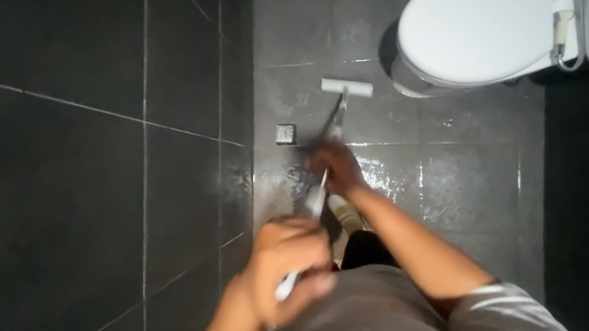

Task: The person cleans the bathroom floor near a toilet using a squeegee to move water toward a floor drain.

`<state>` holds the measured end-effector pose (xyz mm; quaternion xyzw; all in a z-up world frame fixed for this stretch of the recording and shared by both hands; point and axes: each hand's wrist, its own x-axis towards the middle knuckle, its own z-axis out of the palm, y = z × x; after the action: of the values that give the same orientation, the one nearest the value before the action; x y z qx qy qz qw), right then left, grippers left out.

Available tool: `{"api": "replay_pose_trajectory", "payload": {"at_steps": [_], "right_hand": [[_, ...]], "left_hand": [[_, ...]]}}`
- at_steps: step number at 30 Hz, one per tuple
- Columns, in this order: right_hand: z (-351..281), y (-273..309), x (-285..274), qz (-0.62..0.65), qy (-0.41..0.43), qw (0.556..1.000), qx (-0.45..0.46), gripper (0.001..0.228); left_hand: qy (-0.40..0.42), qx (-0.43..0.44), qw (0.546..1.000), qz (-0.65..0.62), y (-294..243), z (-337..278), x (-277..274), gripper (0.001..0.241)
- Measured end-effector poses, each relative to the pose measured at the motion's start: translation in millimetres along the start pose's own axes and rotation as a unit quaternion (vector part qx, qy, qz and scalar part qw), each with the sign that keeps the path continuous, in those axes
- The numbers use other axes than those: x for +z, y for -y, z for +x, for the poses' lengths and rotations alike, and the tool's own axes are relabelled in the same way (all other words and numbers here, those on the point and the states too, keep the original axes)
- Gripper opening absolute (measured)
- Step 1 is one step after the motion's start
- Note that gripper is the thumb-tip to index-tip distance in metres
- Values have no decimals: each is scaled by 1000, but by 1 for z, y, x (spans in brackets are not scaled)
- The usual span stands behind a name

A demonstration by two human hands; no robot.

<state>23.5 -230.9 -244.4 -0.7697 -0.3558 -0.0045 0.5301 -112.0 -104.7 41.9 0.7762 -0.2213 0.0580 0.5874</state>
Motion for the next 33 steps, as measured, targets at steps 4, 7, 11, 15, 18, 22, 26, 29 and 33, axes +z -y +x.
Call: {"api": "replay_pose_trajectory", "payload": {"at_steps": [4, 7, 11, 15, 18, 22, 26, 29, 33], "right_hand": [[-51, 42, -14, -26, 54, 997, 58, 25], [-65, 45, -36, -40, 16, 999, -27, 16], [-75, 45, -48, -153, 78, 983, 67, 31], [-86, 53, -48, -66, -22, 997, 27, 34], [-95, 66, -41, -54, -54, 997, 1, 33], [-138, 81, -33, -74, -74, 994, 4, 36], [-184, 63, -37, -145, -122, 981, -29, 30], [-213, 37, -42, -136, -185, 972, 56, 29], [-237, -4, -56, -146, -252, 937, 192, 30]], "left_hand": [[57, 57, 990, -114, -30, -10, -15, 47], [93, 106, 972, -188, -23, -5, -1, 53], [98, 107, 967, -211, -22, -8, 19, 49], [82, 124, 975, -166, -32, -23, 28, 41], [87, 125, 975, -161, -38, -38, 35, 35], [127, 114, 968, -186, -48, -66, 45, 34], [174, 127, 960, -177, -39, -88, 60, 26], [121, 133, 969, -167, -11, -94, 93, 20], [149, 82, 968, -185, 17, -95, 136, 12]]}}
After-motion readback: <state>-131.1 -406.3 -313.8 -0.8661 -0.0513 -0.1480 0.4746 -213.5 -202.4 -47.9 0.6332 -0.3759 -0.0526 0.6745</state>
